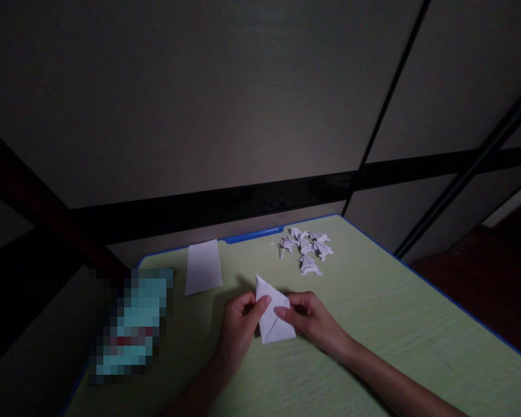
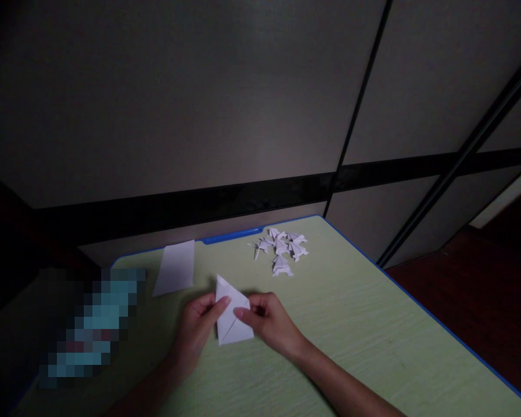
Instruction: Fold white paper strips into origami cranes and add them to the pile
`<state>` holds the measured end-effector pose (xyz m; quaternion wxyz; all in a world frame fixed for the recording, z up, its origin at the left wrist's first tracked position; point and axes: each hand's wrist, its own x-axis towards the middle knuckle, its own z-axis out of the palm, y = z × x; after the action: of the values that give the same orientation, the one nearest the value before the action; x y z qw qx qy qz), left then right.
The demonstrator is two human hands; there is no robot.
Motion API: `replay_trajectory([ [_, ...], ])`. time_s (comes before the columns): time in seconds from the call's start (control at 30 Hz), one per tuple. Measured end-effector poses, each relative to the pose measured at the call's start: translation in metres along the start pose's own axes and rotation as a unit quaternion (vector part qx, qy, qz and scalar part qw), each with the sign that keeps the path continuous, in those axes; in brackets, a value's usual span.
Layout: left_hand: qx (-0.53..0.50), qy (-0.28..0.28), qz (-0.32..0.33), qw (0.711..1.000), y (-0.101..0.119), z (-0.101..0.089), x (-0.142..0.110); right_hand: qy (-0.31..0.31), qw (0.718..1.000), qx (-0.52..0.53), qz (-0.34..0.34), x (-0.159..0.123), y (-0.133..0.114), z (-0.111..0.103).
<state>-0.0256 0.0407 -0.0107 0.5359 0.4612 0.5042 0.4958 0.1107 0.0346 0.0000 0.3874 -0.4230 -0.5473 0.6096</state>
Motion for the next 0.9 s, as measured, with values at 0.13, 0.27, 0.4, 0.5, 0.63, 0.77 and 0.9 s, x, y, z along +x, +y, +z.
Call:
replay_trajectory([
  [0.13, -0.014, -0.011, -0.006, 1.0, 0.0023, 0.0013, -0.0008, 0.009, 1.0, 0.006, 0.005, -0.0004, 0.0014, 0.0001],
  [0.27, -0.025, -0.066, -0.02, 0.997, 0.0041, 0.0032, -0.0017, 0.037, 0.999, 0.033, -0.005, -0.0004, 0.0031, -0.0008],
  [0.4, -0.009, -0.09, -0.028, 0.995, 0.0068, 0.0041, -0.0029, 0.082, 0.995, 0.054, -0.032, 0.0003, 0.0022, -0.0031],
  [0.5, -0.002, -0.098, -0.03, 0.995, 0.009, 0.004, -0.003, 0.111, 0.989, 0.086, -0.04, 0.0008, 0.0006, -0.004],
  [0.63, 0.001, -0.092, -0.032, 0.995, 0.0083, 0.0031, -0.0022, 0.137, 0.983, 0.123, -0.023, 0.0009, -0.0007, -0.0036],
  [0.77, 0.006, -0.084, -0.006, 0.996, 0.0054, 0.0025, -0.0029, 0.135, 0.981, 0.137, -0.016, 0.0008, -0.0011, -0.0031],
  [0.9, -0.002, -0.09, -0.011, 0.996, 0.0048, 0.003, -0.0035, 0.137, 0.981, 0.137, -0.018, 0.001, -0.0004, -0.0033],
])
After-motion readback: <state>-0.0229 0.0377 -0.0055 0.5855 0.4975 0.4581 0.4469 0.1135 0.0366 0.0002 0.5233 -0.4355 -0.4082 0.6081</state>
